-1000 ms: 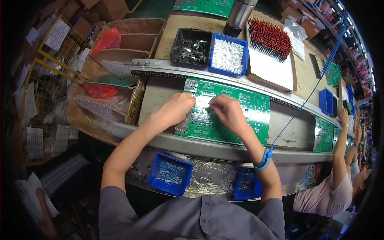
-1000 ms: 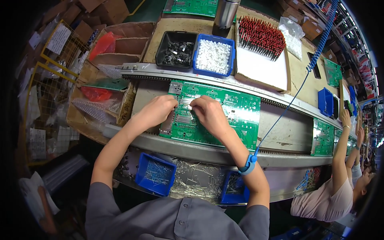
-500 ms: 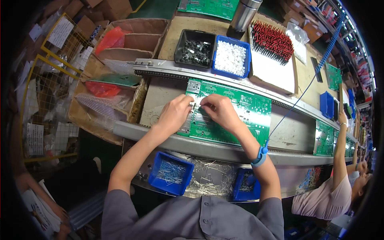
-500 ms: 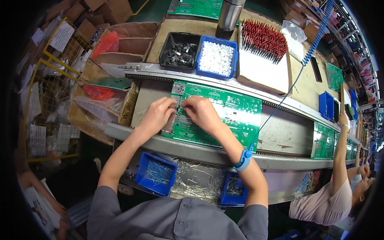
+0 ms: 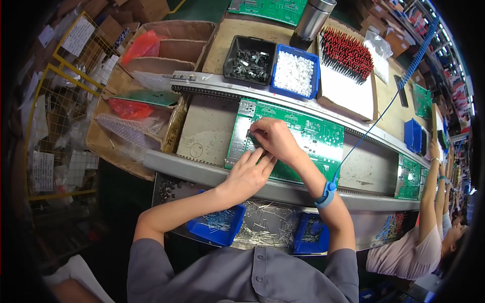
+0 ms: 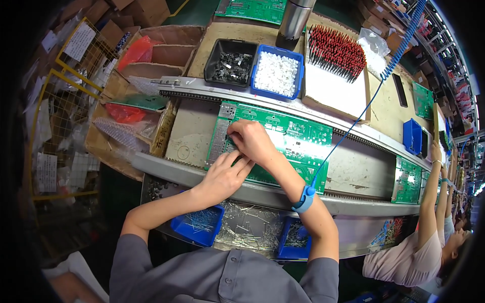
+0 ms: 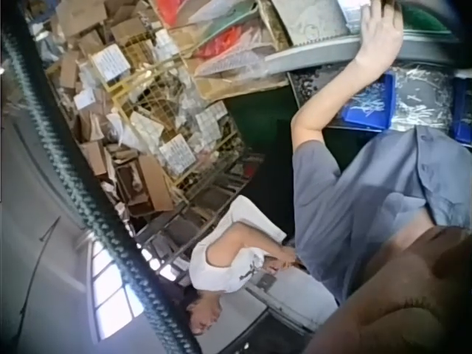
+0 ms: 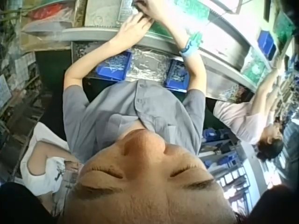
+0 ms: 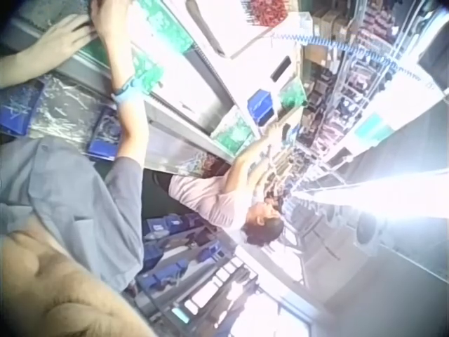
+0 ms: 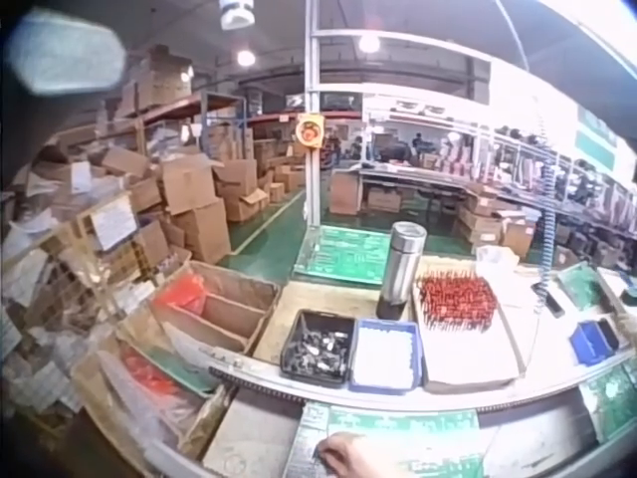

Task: The person assembles printed circuit boards on a conveyor line by picking electronic components from bins and inserting them into the boards by hand. They slide boards along the conveyor track and position a new board to continue inserting components.

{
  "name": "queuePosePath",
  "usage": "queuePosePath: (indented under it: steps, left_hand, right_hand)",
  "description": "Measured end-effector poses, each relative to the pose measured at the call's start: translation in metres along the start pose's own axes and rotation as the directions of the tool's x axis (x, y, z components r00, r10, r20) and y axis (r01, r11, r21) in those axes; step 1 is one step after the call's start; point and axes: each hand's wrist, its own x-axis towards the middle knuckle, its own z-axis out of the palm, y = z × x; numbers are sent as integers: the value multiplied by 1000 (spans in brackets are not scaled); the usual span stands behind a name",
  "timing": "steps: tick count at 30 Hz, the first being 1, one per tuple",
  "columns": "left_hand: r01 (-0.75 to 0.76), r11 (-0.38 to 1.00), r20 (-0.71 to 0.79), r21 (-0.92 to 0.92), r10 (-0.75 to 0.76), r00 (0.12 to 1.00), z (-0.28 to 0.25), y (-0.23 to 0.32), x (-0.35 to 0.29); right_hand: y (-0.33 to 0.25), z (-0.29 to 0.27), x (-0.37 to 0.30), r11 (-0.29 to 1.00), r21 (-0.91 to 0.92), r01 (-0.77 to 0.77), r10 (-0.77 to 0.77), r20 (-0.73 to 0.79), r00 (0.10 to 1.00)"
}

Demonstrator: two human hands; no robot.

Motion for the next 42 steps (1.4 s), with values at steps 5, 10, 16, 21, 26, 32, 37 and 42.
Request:
queuePosePath:
  steps: [5, 10, 16, 21, 26, 32, 37, 42]
  left_hand:
    - [-9, 1000, -17, 4, 9, 1000, -1, -1, 0]
    - [-37, 999, -86, -28, 34, 996, 0, -1, -3]
    - [-91, 991, -39, -101, 88, 995, 0, -1, -8]
    - [-73, 990, 20, -117, 76, 997, 2, -3, -5]
    - [-98, 993, 9, -69, 99, 995, -2, -6, 2]
    - [-77, 996, -15, -52, 77, 997, 0, -5, 0]
    - [-82, 989, -23, -125, 80, 997, -6, -4, -4]
    - [-88, 969, -99, -232, 67, 993, -19, -4, -9]
  right_hand:
    - [0, 0, 2, 999, -12, 32, -32, 15, 999]
    - [2, -1, 2, 999, -28, 38, -38, 22, 999]
    - [1, 0, 2, 998, -40, 57, -57, 16, 998]
    - [-7, -6, 7, 993, -90, 76, -67, 103, 992]
    - [-2, -4, 14, 976, -138, 165, -142, 166, 976]
    - [-3, -3, 20, 977, -136, 166, -140, 180, 974]
    - [-5, -7, 20, 978, -145, 153, -119, 220, 968]
    - [-2, -2, 21, 977, -164, 139, -97, 236, 967]
